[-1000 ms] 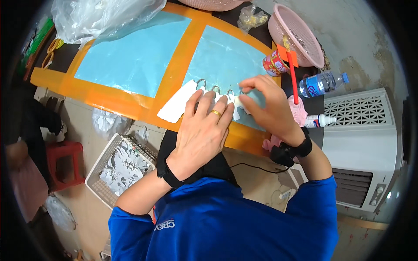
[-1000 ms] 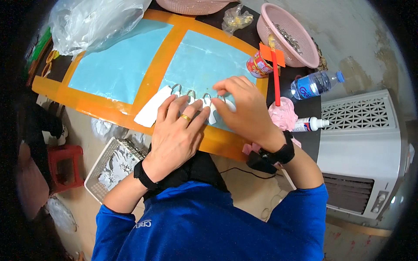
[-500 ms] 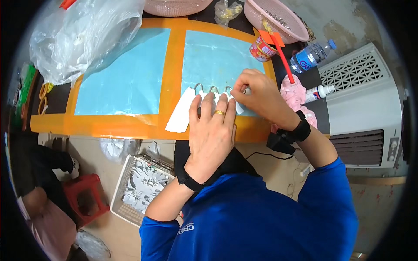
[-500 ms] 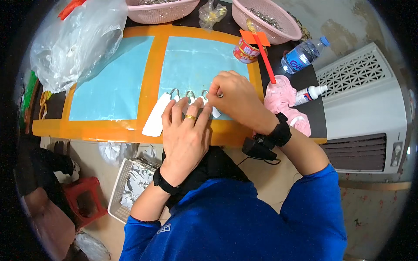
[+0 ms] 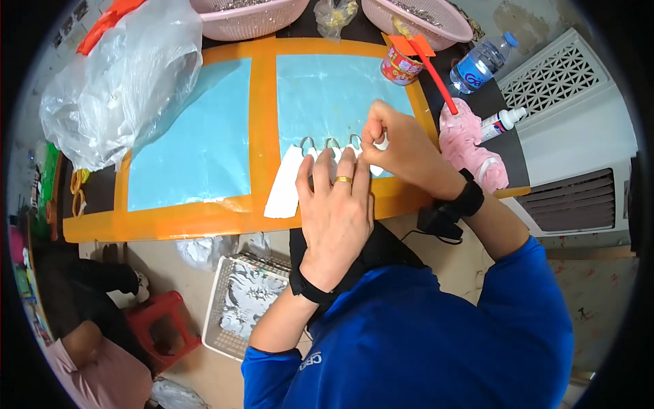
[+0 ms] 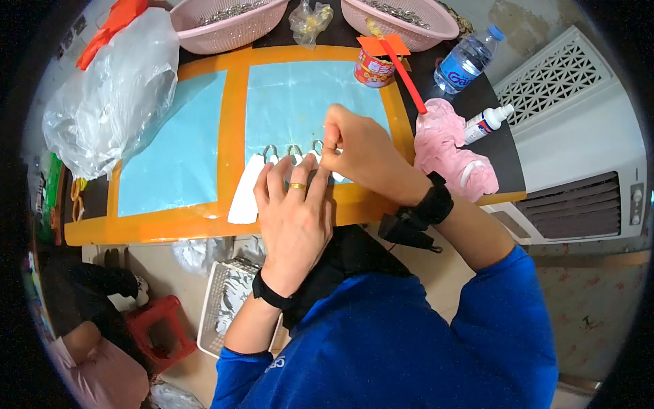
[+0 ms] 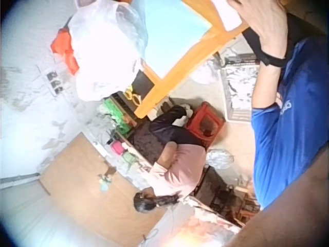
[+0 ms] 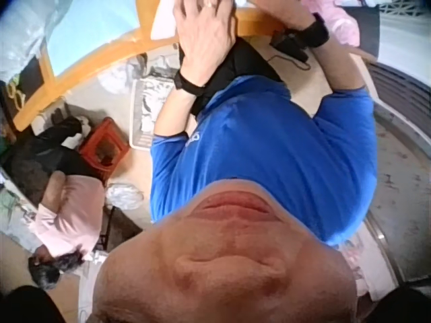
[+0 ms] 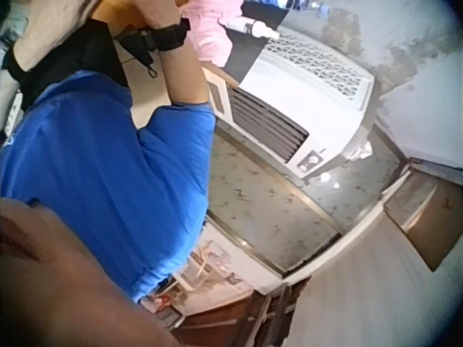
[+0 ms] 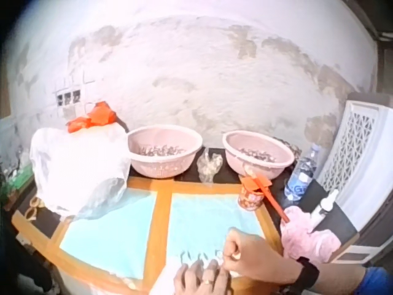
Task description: Manually assembling small white components and metal rings for shoe manufacturing.
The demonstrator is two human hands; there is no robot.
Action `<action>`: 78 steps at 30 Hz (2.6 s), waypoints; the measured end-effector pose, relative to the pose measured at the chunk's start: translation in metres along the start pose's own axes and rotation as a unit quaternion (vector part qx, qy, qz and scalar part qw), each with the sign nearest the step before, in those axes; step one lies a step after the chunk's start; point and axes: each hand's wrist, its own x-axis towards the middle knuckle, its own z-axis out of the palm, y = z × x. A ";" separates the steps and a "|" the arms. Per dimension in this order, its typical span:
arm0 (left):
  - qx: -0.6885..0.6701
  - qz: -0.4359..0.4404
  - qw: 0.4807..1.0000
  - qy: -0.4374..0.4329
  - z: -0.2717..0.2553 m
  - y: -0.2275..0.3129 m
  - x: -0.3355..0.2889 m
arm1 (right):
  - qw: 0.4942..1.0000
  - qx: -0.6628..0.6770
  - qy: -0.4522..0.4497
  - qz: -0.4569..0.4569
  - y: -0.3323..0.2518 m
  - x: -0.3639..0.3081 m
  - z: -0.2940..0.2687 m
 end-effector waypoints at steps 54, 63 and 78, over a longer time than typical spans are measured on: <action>-0.008 0.006 0.998 -0.068 -0.022 -0.002 0.010 | 0.977 -0.141 0.144 -0.063 -0.002 -0.027 0.011; 0.070 0.030 0.994 -0.076 -0.019 0.003 0.027 | 0.976 -0.147 0.155 -0.044 -0.006 -0.029 0.008; 0.192 0.044 0.975 -0.104 -0.012 0.022 0.028 | 0.982 0.091 0.149 -0.077 0.005 -0.051 -0.019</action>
